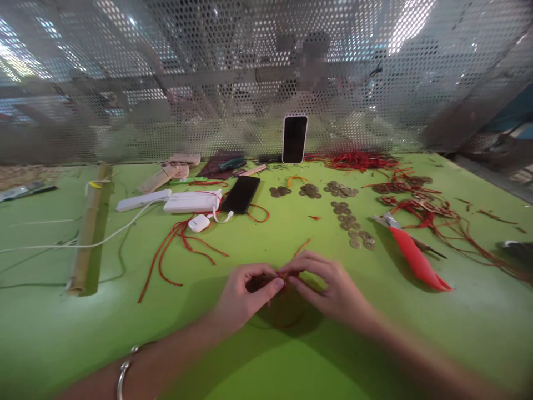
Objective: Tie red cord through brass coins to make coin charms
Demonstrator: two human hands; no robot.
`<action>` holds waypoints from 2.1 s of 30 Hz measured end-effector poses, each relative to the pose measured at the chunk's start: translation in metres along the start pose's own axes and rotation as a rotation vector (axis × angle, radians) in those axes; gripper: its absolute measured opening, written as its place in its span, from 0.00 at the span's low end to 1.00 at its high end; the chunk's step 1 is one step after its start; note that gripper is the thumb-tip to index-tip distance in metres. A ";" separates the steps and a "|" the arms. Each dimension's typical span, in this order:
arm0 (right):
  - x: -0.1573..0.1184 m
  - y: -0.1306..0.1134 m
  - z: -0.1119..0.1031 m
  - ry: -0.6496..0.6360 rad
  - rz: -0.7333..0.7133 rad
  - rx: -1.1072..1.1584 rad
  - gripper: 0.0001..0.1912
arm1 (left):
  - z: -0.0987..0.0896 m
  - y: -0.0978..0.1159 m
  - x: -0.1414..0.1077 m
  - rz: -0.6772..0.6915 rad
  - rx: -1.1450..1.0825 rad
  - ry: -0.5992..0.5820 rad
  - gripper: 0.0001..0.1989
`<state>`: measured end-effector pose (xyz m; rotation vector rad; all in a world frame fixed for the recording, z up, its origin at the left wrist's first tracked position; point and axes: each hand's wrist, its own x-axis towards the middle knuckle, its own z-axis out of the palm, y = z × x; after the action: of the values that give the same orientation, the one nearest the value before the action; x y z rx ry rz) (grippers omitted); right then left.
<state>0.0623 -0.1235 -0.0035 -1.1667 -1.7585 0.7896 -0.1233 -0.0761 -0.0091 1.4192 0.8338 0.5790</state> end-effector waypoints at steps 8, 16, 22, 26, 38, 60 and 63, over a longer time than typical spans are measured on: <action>-0.001 0.003 0.001 0.036 -0.095 -0.080 0.03 | 0.002 0.004 0.000 -0.027 0.039 -0.030 0.10; -0.004 0.001 0.006 0.016 -0.101 -0.167 0.04 | 0.004 0.007 0.000 0.037 0.070 -0.052 0.10; -0.004 0.001 0.009 0.044 -0.117 -0.179 0.05 | 0.003 0.009 0.001 0.045 0.069 -0.065 0.09; -0.005 0.001 0.010 0.028 -0.115 -0.176 0.05 | 0.002 0.009 0.002 0.030 0.089 -0.071 0.10; -0.003 0.000 0.005 -0.015 -0.066 -0.110 0.05 | 0.002 0.005 0.004 0.001 0.080 -0.071 0.11; -0.006 0.004 0.006 0.063 -0.159 -0.241 0.05 | 0.002 0.010 0.003 -0.022 0.053 -0.052 0.12; -0.005 0.003 0.007 0.069 -0.143 -0.230 0.05 | 0.002 0.009 0.003 -0.016 0.050 -0.055 0.12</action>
<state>0.0579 -0.1278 -0.0105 -1.1861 -1.8876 0.4670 -0.1184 -0.0741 -0.0003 1.4663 0.8200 0.5079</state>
